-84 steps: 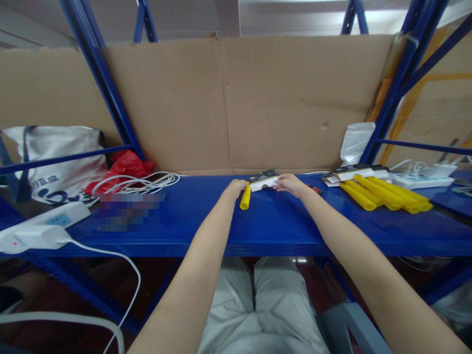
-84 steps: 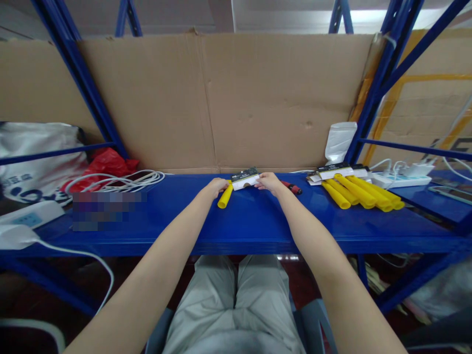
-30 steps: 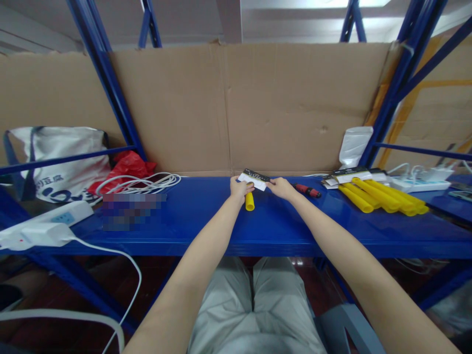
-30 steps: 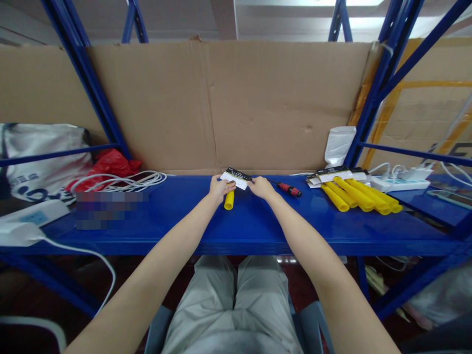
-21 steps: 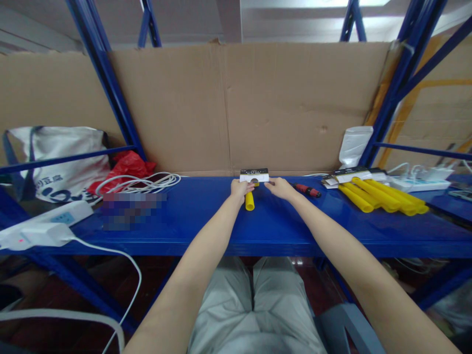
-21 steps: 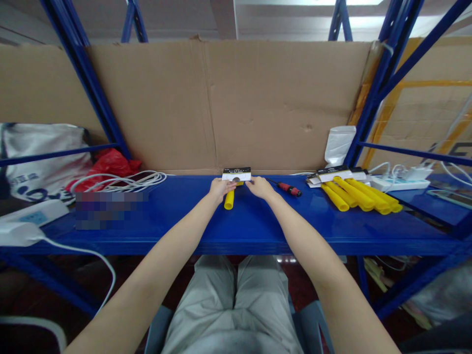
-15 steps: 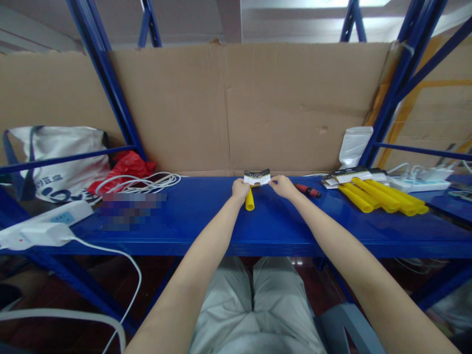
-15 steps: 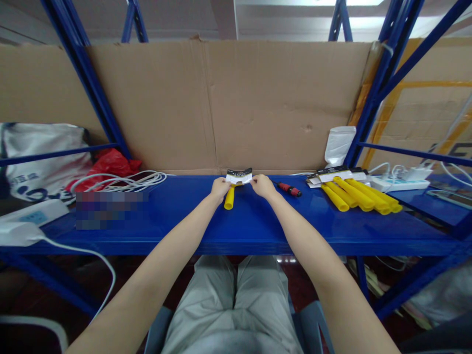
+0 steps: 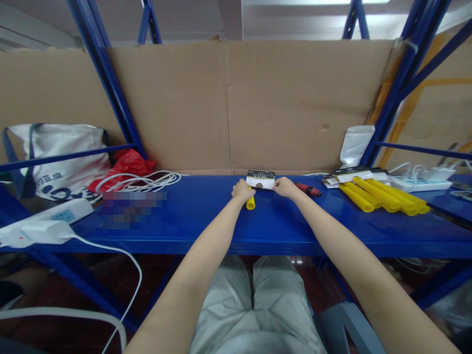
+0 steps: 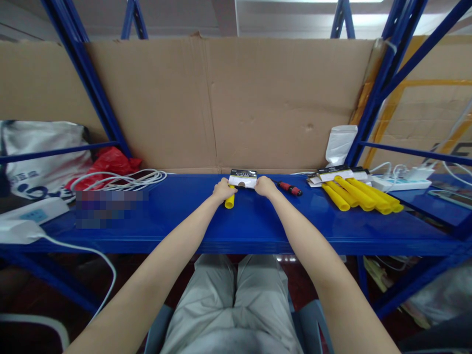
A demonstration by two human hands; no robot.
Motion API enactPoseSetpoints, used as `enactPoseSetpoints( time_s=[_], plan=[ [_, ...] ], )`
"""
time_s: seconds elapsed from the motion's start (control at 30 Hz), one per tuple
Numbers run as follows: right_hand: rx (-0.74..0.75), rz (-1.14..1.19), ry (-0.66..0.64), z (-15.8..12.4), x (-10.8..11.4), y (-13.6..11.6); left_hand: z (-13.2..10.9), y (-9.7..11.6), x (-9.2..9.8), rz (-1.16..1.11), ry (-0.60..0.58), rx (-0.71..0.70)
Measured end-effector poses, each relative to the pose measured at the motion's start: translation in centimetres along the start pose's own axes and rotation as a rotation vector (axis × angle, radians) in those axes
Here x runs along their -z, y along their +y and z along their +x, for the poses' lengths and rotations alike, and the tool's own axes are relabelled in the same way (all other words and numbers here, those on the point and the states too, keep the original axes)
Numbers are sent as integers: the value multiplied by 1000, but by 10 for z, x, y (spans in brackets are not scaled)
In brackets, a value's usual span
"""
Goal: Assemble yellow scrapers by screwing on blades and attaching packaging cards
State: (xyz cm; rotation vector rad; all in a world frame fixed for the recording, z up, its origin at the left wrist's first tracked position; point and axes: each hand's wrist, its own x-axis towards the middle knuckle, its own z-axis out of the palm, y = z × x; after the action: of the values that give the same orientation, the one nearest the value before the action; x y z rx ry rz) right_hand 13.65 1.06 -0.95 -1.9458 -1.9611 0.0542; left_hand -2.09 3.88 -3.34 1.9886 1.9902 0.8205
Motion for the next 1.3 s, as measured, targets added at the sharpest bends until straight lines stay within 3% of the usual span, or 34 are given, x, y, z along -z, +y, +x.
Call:
enactPoseSetpoints(
  time_s=[0.13,0.47,0.8,1.17,1.3],
  plan=[
    [-3,9,13,0,0,0,1,-1,0,-47,-64,-25],
    [-42,19,61,4,1,1,5,-3,-3,-125,-76,-48],
    [-56,5,63,6,8,8,15,-10,-5,-406,-87,174],
    [-133,260,92,13,5,24,20,-16,-2,-454,27,205],
    [-157,413,80,11,6,22,21,-16,2,-571,52,250]
  ],
)
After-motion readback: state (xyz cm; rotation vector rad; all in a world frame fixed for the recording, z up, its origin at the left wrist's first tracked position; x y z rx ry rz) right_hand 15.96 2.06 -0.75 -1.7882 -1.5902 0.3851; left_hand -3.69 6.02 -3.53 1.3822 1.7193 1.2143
